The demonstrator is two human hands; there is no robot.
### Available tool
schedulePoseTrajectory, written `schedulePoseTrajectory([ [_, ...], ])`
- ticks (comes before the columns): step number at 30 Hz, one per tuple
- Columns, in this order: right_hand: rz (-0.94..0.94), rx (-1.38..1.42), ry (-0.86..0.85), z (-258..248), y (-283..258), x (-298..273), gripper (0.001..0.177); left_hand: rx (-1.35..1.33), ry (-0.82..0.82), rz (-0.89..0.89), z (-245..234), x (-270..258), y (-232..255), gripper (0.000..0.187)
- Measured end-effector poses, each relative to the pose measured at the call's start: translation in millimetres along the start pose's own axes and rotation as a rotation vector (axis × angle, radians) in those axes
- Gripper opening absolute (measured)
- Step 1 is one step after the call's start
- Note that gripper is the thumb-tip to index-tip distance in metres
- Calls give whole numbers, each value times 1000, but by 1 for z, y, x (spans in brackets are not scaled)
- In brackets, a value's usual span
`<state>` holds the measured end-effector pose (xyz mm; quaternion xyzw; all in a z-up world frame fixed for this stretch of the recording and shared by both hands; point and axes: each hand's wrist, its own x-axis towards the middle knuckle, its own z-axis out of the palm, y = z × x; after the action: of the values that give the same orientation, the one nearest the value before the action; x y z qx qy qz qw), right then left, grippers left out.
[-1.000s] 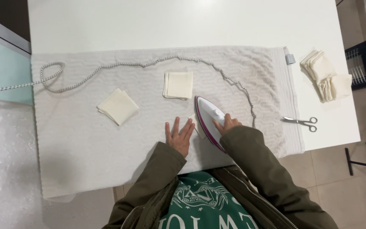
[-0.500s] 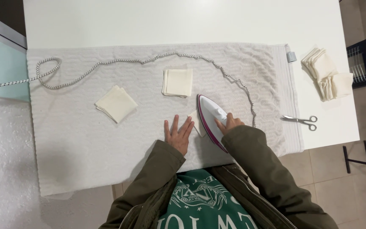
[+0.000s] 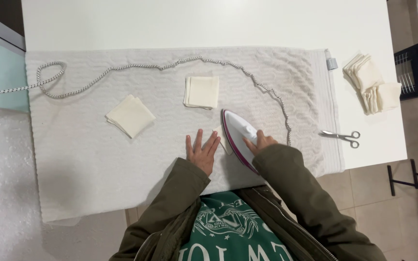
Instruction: Ironing small square fabric pieces on a towel-covered table.
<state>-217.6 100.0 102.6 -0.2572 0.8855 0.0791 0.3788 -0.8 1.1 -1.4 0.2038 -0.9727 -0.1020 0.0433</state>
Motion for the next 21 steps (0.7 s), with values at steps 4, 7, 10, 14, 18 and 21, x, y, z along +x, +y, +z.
schedulePoseTrajectory([
  [4, -51, -42, 102, 15, 2, 10, 71, -35, -44, -1, -5, 2, -1, 77],
  [7, -128, -39, 210, 27, 6, 15, 67, -109, -56, -24, -6, -2, 2, 75],
  [10, -109, -44, 135, 35, 9, 23, 68, -127, 158, -21, 2, -1, -3, 69],
  [14, -135, -24, 214, 28, -6, 13, 65, -199, 115, -44, 4, 0, -3, 72],
  [18, -127, -51, 228, 50, 6, 25, 66, -306, 143, -71, -3, -1, -1, 76],
  [21, -128, -52, 190, 50, 2, 30, 66, -307, 136, -57, 5, -2, -3, 77],
])
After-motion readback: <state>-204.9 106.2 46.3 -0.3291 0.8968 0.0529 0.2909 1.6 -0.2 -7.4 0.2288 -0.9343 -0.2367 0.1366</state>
